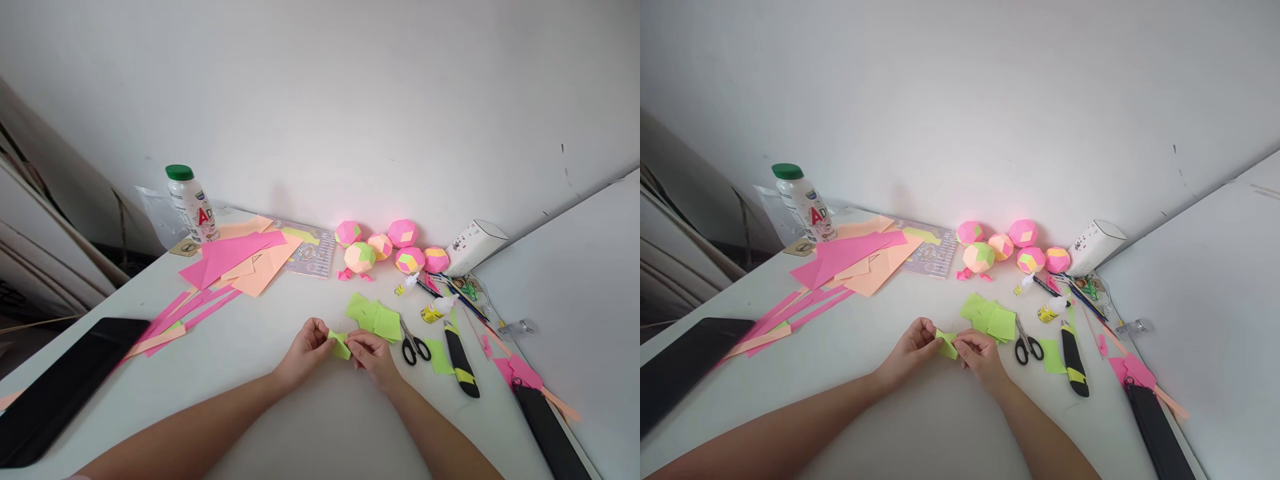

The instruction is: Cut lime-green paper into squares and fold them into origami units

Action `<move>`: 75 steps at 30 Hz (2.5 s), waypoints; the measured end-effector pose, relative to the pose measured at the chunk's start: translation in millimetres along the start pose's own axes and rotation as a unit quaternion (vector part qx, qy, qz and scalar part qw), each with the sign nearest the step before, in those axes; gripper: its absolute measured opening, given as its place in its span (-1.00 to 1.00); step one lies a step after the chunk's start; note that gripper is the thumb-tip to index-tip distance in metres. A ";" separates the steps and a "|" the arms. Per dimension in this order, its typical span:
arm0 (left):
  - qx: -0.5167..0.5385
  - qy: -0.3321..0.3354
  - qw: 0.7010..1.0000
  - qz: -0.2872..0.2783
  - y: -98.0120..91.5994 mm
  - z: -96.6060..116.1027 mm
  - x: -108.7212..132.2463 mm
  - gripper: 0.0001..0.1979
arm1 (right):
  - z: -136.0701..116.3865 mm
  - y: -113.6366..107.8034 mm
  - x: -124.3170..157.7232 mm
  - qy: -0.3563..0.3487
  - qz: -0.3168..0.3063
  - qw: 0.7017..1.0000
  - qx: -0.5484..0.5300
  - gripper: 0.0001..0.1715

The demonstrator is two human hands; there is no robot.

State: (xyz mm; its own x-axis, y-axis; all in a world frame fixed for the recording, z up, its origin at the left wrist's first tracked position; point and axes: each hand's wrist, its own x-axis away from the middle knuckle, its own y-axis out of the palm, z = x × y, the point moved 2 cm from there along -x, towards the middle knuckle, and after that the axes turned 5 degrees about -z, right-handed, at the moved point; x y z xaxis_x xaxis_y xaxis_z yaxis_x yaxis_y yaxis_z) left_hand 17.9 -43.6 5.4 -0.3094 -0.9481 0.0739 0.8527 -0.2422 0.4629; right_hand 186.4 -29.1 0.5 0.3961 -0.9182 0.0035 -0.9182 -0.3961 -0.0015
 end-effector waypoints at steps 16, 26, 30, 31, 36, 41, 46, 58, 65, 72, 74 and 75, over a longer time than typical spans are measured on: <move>-0.120 0.026 0.992 -0.018 -3.7 -0.8 -1.2 -0.68 | -1.1 4.0 -0.4 0.047 0.026 0.999 -0.007 -0.62; -0.182 0.066 0.978 -0.074 -2.4 1.1 2.5 -0.66 | -0.3 1.9 -1.7 0.073 0.011 0.997 -0.004 -0.55; -0.182 0.070 0.978 -0.068 -3.3 -0.3 1.8 -0.64 | -3.3 2.9 -1.2 0.072 0.009 0.997 -0.014 -0.66; -0.183 0.067 0.979 -0.064 -3.2 -0.4 1.6 -0.63 | -4.1 3.2 -1.1 0.073 0.007 0.997 -0.016 -0.67; -0.188 0.036 0.981 -0.043 -2.3 -1.9 1.6 -0.59 | -7.1 4.1 -0.7 0.070 -0.008 0.997 -0.008 -0.67; -0.197 0.023 0.980 -0.027 -1.9 -2.6 1.9 -0.61 | -7.2 3.7 0.2 0.057 -0.010 0.998 -0.006 -0.68; -0.196 0.013 0.980 -0.028 -1.8 -2.3 1.2 -0.68 | -5.7 3.6 0.7 0.045 0.002 0.999 -0.008 -0.69; -0.234 -0.015 0.971 -0.051 2.1 7.9 4.0 -0.74 | -6.9 4.1 0.1 0.044 0.013 0.999 -0.028 -0.71; -0.248 -0.022 0.967 -0.052 0.7 5.2 4.1 -0.72 | -10.3 3.9 0.3 0.040 0.008 0.999 -0.008 -0.72; -0.255 -0.025 0.965 -0.047 1.7 5.7 4.3 -0.73 | -10.3 3.9 0.5 0.029 -0.002 1.000 -0.004 -0.75; -0.257 -0.023 0.965 -0.049 2.0 6.1 4.1 -0.73 | -9.8 3.8 0.3 0.029 0.002 1.000 -0.003 -0.74; -0.259 -0.021 0.964 -0.049 2.1 6.4 4.0 -0.74 | -9.6 3.7 0.2 0.028 0.004 1.000 -0.004 -0.74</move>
State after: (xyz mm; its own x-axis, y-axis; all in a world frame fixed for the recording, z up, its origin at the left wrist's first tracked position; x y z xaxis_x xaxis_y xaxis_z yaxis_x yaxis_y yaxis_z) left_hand 15.8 -46.6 12.3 -0.4064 -0.9089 0.0936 0.9111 -0.4108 -0.0334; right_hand 183.0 -30.7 10.1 0.3873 -0.9200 0.0605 -0.9218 -0.3876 0.0071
